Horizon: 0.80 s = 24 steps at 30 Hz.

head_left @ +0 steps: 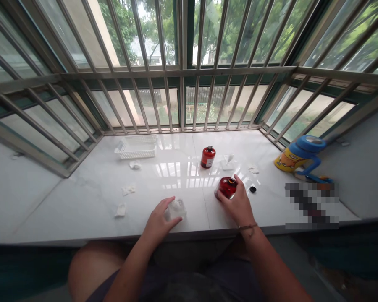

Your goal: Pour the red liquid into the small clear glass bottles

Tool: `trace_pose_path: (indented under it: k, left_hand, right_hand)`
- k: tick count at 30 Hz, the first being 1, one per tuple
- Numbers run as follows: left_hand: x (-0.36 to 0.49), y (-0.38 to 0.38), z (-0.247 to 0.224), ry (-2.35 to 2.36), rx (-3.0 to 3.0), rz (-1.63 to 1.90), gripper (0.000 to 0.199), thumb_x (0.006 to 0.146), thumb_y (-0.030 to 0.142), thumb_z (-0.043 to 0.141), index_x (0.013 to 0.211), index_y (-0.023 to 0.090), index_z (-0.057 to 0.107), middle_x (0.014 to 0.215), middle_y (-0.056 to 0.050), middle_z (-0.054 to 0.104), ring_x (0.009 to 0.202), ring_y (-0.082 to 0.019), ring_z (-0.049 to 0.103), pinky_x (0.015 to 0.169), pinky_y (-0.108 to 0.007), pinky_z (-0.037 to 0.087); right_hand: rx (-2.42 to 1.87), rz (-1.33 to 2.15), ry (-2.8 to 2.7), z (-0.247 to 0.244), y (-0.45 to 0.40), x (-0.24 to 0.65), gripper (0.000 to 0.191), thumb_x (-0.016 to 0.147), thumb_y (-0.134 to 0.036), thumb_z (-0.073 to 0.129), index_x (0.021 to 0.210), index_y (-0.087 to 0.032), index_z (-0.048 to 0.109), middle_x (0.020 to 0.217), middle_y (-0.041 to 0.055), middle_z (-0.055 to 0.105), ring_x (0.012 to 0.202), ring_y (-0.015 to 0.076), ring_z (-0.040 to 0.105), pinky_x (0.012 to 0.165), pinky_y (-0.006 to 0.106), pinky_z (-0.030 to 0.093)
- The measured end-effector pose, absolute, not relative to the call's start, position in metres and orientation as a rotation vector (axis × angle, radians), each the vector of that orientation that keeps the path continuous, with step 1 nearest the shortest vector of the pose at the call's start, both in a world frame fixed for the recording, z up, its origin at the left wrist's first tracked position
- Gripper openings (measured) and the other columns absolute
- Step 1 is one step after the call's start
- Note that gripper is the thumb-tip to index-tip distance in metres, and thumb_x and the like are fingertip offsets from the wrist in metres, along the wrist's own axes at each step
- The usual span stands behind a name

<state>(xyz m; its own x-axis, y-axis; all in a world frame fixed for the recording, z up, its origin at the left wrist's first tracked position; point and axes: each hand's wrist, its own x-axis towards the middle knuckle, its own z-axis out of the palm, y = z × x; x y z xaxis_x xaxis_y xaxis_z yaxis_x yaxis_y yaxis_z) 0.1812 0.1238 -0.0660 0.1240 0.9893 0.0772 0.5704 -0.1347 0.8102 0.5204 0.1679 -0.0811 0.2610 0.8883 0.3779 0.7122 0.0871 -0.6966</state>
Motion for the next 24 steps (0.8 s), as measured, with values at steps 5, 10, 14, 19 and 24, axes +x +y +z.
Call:
trace_pose_path:
  k: [5, 10, 14, 19, 24]
  left_hand:
    - [0.195, 0.117, -0.066, 1.451, 1.828, 0.78, 0.073, 0.082, 0.028, 0.084, 0.152, 0.028, 0.061, 0.159, -0.011, 0.063, 0.149, -0.033, 0.058, 0.128, -0.055, 0.044]
    - [0.204, 0.117, -0.061, 1.503, 1.745, 0.788, 0.072, 0.077, 0.032, 0.09, 0.145, 0.024, 0.064, 0.151, -0.012, 0.067, 0.143, -0.034, 0.063, 0.125, -0.054, 0.048]
    - [0.204, 0.122, -0.058, 1.478, 1.758, 0.781, 0.064, 0.076, 0.03, 0.09, 0.136, 0.025, 0.069, 0.142, -0.012, 0.071, 0.135, -0.035, 0.067, 0.119, -0.054, 0.052]
    - [0.202, 0.123, -0.062, 1.422, 1.783, 0.796, 0.062, 0.076, 0.015, 0.078, 0.136, 0.024, 0.067, 0.142, -0.011, 0.071, 0.132, -0.032, 0.068, 0.118, -0.051, 0.053]
    - [0.205, 0.122, -0.063, 1.409, 1.757, 0.803, 0.062, 0.075, 0.014, 0.075, 0.136, 0.022, 0.065, 0.142, -0.011, 0.07, 0.132, -0.031, 0.067, 0.117, -0.049, 0.052]
  right_hand:
    - [-1.552, -0.047, -1.496, -0.076, 0.153, 0.517, 0.104, 0.091, -0.057, 0.08, 0.168, -0.014, 0.025, 0.166, 0.0288, 0.039, 0.156, 0.0438, 0.041, 0.125, 0.066, 0.039]
    - [-1.318, 0.003, -1.603, -0.06, 0.112, 0.475, 0.074, 0.1, -0.036, 0.074, 0.164, -0.026, 0.037, 0.147, 0.0185, 0.06, 0.142, 0.0365, 0.057, 0.12, 0.061, 0.048]
    - [-1.282, 0.497, -1.704, -0.072, 0.097, 0.43, 0.088, 0.098, -0.041, 0.077, 0.168, -0.024, 0.026, 0.134, 0.0128, 0.068, 0.13, 0.0316, 0.066, 0.116, 0.057, 0.053]
    - [-1.255, 0.768, -1.624, -0.082, 0.109, 0.392, 0.101, 0.086, -0.035, 0.088, 0.166, -0.024, 0.027, 0.126, 0.0072, 0.07, 0.126, 0.0276, 0.068, 0.12, 0.053, 0.05]
    - [-1.286, 0.769, -1.571, -0.075, 0.123, 0.378, 0.089, 0.083, -0.026, 0.087, 0.159, -0.027, 0.042, 0.108, 0.0015, 0.069, 0.117, 0.0269, 0.071, 0.113, 0.048, 0.056]
